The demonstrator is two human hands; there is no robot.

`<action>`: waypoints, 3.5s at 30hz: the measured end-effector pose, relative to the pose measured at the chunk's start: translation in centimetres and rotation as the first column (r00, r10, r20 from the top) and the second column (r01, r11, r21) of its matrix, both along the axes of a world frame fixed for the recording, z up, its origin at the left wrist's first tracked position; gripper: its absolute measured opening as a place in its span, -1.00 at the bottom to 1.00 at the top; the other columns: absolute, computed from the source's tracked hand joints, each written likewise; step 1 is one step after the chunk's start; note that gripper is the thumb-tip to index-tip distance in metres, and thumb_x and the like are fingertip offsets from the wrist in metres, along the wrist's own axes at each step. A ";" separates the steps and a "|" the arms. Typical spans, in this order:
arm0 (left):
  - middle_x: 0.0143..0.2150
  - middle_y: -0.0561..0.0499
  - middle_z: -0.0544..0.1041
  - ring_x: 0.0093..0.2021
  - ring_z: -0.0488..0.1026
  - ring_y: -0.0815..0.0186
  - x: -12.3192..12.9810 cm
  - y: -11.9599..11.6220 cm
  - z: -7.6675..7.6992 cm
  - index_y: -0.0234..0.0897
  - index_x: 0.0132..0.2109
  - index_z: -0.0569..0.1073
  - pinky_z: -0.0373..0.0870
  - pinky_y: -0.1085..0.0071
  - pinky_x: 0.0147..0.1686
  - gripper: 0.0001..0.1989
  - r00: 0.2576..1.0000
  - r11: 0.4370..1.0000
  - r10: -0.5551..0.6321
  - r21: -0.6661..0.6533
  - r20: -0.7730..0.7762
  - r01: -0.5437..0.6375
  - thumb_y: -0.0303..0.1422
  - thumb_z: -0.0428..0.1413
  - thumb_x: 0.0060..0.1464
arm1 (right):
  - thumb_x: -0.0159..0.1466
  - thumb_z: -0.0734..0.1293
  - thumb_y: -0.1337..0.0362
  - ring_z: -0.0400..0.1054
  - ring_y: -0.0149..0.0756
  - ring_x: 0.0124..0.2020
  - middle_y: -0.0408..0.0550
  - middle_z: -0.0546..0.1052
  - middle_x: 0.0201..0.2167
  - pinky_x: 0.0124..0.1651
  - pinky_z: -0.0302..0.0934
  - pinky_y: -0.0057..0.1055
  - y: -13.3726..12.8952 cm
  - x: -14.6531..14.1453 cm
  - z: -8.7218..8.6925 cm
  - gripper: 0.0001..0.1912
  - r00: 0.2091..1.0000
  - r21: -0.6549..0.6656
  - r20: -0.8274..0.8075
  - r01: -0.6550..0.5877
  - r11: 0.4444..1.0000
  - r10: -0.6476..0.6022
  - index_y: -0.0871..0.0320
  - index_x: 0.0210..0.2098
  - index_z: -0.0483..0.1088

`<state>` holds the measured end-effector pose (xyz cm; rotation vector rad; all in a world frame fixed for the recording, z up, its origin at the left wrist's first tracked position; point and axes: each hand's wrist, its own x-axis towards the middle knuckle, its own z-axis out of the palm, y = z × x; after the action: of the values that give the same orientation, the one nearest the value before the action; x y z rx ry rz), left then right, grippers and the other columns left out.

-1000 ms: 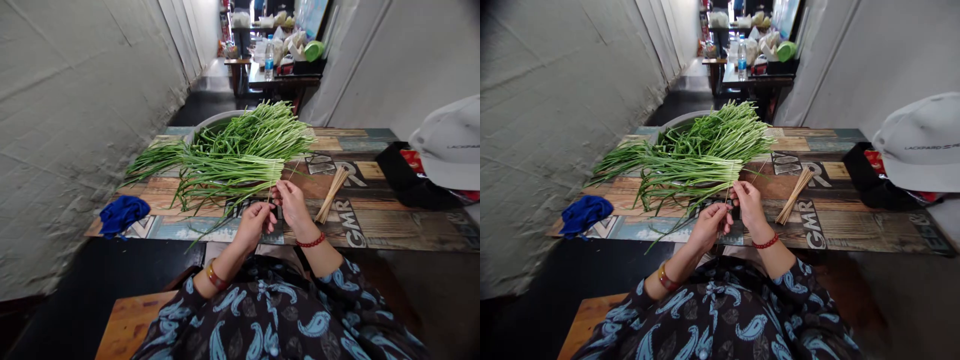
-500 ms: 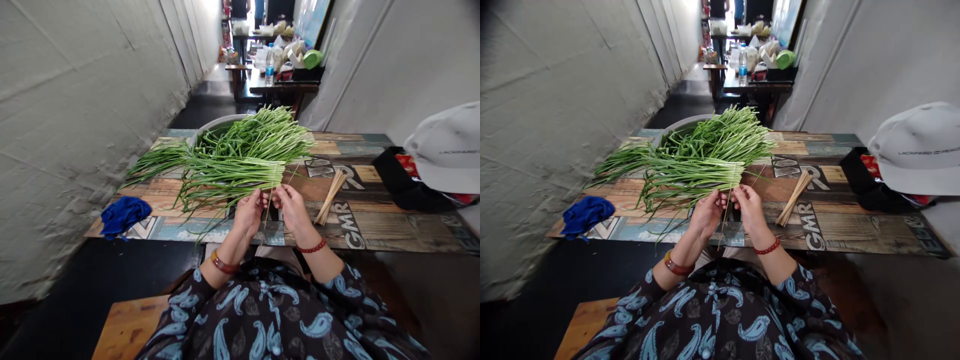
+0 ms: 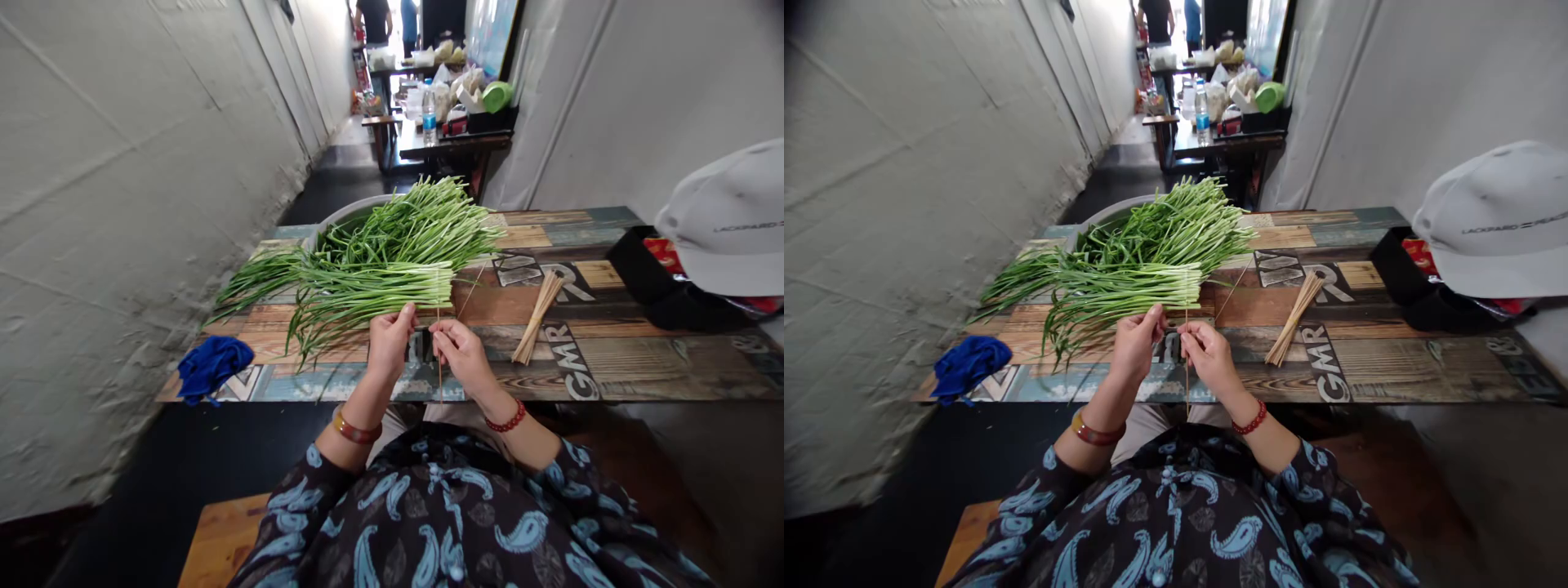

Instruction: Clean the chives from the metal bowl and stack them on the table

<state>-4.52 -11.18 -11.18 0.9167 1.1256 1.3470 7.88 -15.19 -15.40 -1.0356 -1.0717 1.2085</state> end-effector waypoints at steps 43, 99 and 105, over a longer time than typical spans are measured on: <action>-0.52 -0.05 0.58 -0.60 0.50 0.36 -4.9 0.4 3.7 -0.36 -0.46 0.43 0.43 0.46 -0.55 -0.59 0.995 0.998 0.059 -0.002 0.083 -0.059 -0.11 0.36 -0.05 | 0.23 0.37 -0.05 0.22 -0.47 -0.66 -0.23 0.42 -0.62 -0.58 0.12 -0.50 -0.6 -0.2 0.1 -0.64 1.000 -0.058 0.020 0.015 0.998 -0.014 0.14 -0.28 0.40; 0.52 -0.38 -0.06 0.53 -0.14 -0.10 -2.0 2.5 5.6 -0.52 0.44 0.07 -0.15 -0.07 0.45 -0.12 -0.145 0.700 0.215 0.049 -0.966 0.712 -0.38 0.20 0.04 | 0.26 0.34 0.00 0.29 -0.39 -0.64 -0.19 0.45 -0.62 -0.53 0.20 -0.43 -1.2 -1.9 0.3 -0.70 0.996 -0.038 -0.024 0.081 0.996 -0.082 0.10 -0.38 0.39; 0.51 -0.39 -0.05 0.51 -0.08 -0.10 0.2 4.4 5.0 -0.59 0.45 0.04 -0.18 -0.12 0.44 -0.25 -0.217 0.744 0.238 0.034 -0.947 0.668 -0.43 0.04 0.17 | 0.28 0.33 0.01 0.29 -0.40 -0.62 -0.19 0.43 -0.61 -0.49 0.19 -0.43 -1.0 -1.4 0.6 -0.70 0.994 0.010 0.062 0.094 0.995 -0.095 0.11 -0.40 0.37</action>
<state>-4.32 -6.81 -6.17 2.9443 1.4043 0.1810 6.52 -16.20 -14.81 -1.1128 -1.0628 1.1015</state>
